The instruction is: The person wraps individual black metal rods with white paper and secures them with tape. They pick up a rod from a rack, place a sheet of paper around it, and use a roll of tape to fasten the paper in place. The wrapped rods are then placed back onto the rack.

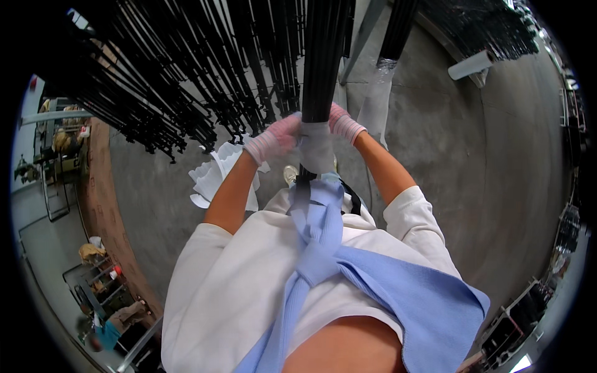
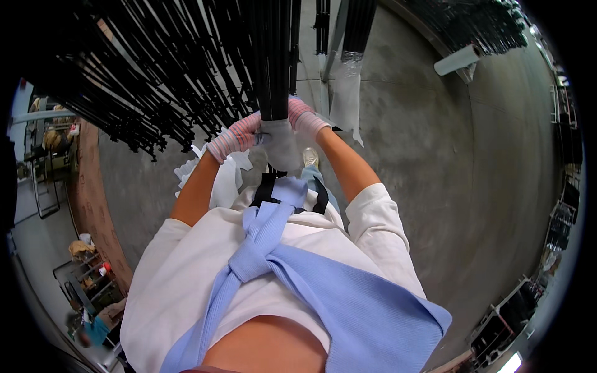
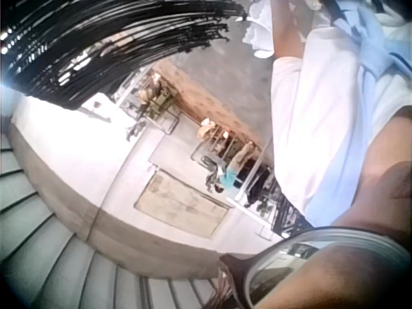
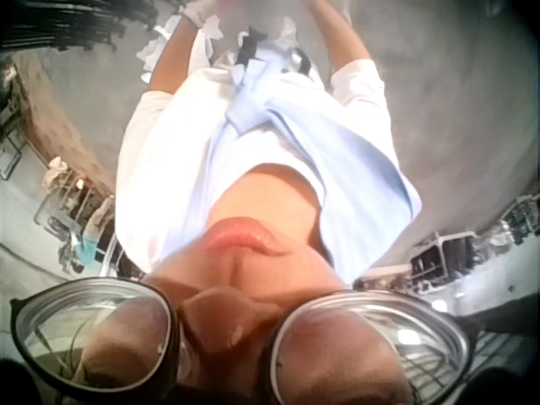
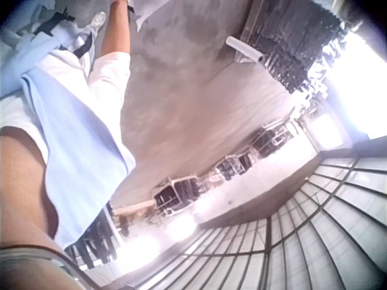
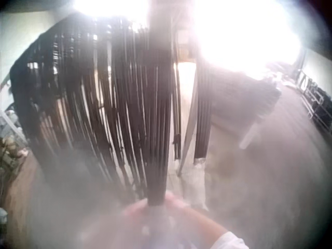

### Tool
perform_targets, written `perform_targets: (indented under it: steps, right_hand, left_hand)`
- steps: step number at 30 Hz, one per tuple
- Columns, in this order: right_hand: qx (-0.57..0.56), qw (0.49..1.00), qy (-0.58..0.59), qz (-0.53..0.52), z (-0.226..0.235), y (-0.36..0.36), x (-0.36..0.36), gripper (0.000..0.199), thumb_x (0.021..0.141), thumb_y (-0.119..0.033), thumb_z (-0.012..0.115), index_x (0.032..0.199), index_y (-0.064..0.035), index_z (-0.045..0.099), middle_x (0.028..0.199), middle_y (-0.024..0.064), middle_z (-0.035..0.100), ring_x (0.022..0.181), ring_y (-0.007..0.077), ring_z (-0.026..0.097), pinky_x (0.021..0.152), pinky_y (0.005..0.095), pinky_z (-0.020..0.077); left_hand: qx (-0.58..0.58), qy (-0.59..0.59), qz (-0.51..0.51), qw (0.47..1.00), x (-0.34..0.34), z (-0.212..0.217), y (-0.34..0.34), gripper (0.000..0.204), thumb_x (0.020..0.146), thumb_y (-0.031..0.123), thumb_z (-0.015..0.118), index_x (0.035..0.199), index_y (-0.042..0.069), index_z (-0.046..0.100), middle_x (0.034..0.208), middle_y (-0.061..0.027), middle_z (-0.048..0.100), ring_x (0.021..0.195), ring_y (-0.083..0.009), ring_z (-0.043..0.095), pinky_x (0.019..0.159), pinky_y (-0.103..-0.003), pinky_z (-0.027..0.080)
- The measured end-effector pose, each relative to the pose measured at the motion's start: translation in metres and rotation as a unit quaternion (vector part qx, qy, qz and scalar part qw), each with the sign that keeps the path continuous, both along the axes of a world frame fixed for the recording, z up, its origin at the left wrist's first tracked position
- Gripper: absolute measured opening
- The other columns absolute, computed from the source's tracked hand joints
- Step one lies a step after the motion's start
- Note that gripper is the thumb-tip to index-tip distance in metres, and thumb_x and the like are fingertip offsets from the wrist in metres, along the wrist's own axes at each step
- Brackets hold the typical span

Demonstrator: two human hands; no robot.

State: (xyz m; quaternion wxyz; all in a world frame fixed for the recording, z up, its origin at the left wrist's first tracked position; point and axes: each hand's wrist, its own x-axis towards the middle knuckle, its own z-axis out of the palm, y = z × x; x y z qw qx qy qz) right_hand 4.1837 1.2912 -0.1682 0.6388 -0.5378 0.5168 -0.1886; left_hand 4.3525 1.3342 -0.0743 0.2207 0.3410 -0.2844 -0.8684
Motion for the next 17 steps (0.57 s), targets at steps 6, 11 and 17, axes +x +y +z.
perform_targets:
  steps: [6,11,17]
  right_hand:
    - [0.317,0.861,-0.345,-0.199,0.036,0.016,0.019,0.030,0.073,-0.029,0.057,0.091,-0.0045,0.058,0.082,0.0047,0.058,0.069,0.0153,0.051,0.067,0.0290,0.0428]
    - [0.354,0.826,-0.377,-0.225,0.037,0.021,0.015,0.036,0.076,-0.032,0.054,0.096,-0.0025,0.056,0.085,0.0057,0.058,0.077,0.0146,0.053,0.072,0.0301,0.0427]
    - [0.213,0.854,-0.453,-0.140,0.061,0.059,-0.013,0.051,0.081,-0.045,0.046,0.108,-0.0022,0.052,0.096,0.0130,0.057,0.089,0.0174,0.053,0.082,0.0302,0.0409]
  left_hand:
    - [-0.526,-0.597,-0.290,0.532,0.005,0.060,-0.006,0.051,0.063,0.025,0.065,0.105,0.001,0.049,0.105,-0.0177,0.052,0.102,-0.0300,0.047,0.090,-0.034,0.032]
    - [-0.581,-0.471,-0.270,0.607,0.020,0.036,-0.018,0.053,0.064,0.025,0.062,0.108,0.002,0.045,0.090,-0.0173,0.056,0.084,-0.0316,0.048,0.074,-0.038,0.037]
    - [-0.438,-0.373,-0.303,0.760,0.022,-0.013,-0.030,0.035,0.068,0.017,0.064,0.100,0.008,0.055,0.076,-0.0050,0.061,0.062,-0.0091,0.049,0.056,-0.024,0.041]
